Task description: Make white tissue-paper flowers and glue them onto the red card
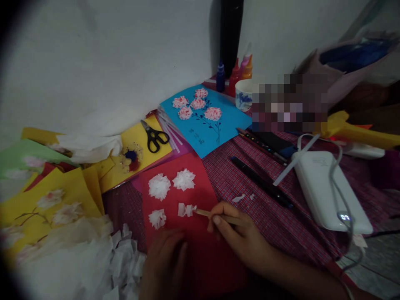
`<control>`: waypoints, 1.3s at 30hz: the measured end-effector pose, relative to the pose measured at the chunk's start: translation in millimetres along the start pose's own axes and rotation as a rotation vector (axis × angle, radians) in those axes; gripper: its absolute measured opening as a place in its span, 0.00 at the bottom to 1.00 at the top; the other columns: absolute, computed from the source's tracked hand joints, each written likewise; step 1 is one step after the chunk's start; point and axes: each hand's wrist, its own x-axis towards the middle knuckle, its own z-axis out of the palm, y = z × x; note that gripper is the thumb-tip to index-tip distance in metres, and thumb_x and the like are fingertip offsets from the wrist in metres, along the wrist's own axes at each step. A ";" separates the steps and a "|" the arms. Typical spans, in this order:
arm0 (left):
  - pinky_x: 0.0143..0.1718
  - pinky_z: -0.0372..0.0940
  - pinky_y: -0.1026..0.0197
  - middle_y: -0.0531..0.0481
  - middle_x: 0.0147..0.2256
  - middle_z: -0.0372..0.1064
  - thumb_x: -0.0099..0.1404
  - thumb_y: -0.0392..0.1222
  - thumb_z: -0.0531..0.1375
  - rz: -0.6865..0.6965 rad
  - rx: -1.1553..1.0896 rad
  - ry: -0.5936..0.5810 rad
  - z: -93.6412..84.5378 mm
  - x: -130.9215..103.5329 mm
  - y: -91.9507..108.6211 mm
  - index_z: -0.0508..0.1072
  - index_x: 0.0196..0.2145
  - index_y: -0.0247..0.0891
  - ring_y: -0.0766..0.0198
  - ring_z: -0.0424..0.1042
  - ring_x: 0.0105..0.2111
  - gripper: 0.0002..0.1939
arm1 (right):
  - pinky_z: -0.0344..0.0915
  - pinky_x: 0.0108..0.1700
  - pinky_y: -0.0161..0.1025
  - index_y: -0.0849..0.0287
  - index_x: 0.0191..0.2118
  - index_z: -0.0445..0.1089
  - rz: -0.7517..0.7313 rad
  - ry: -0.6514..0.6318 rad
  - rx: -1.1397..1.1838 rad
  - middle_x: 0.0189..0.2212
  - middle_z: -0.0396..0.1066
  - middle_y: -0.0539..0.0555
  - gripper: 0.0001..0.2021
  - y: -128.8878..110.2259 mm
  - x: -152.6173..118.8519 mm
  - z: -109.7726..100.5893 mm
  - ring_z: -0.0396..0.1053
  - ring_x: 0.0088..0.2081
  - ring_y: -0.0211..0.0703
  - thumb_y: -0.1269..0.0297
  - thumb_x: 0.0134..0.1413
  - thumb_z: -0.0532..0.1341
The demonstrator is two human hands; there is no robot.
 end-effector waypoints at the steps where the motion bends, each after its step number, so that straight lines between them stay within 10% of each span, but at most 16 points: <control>1: 0.35 0.71 0.57 0.46 0.35 0.73 0.65 0.33 0.53 -0.029 -0.016 0.002 -4.1 7.6 1.0 0.68 0.40 0.38 0.59 0.73 0.35 0.07 | 0.61 0.32 0.33 0.56 0.31 0.67 -0.017 -0.023 -0.026 0.27 0.67 0.48 0.12 0.7 0.1 0.7 0.65 0.28 0.36 0.61 0.64 0.51; 19: 0.33 0.65 0.61 0.50 0.32 0.73 0.62 0.31 0.53 -0.118 -0.150 -0.177 -13.7 71.0 19.1 0.71 0.37 0.40 0.61 0.72 0.32 0.10 | 0.61 0.34 0.31 0.54 0.37 0.65 -0.117 -0.135 -0.184 0.28 0.66 0.46 0.08 -3.4 1.9 1.6 0.66 0.30 0.34 0.70 0.64 0.50; 39: 0.28 0.61 0.60 0.48 0.29 0.71 0.63 0.31 0.53 -0.185 0.259 -0.410 -1.1 79.4 17.9 0.69 0.30 0.38 0.58 0.71 0.29 0.08 | 0.65 0.37 0.34 0.53 0.39 0.70 -0.005 -0.033 0.052 0.31 0.71 0.49 0.11 -5.8 -3.4 -6.2 0.69 0.34 0.39 0.63 0.65 0.50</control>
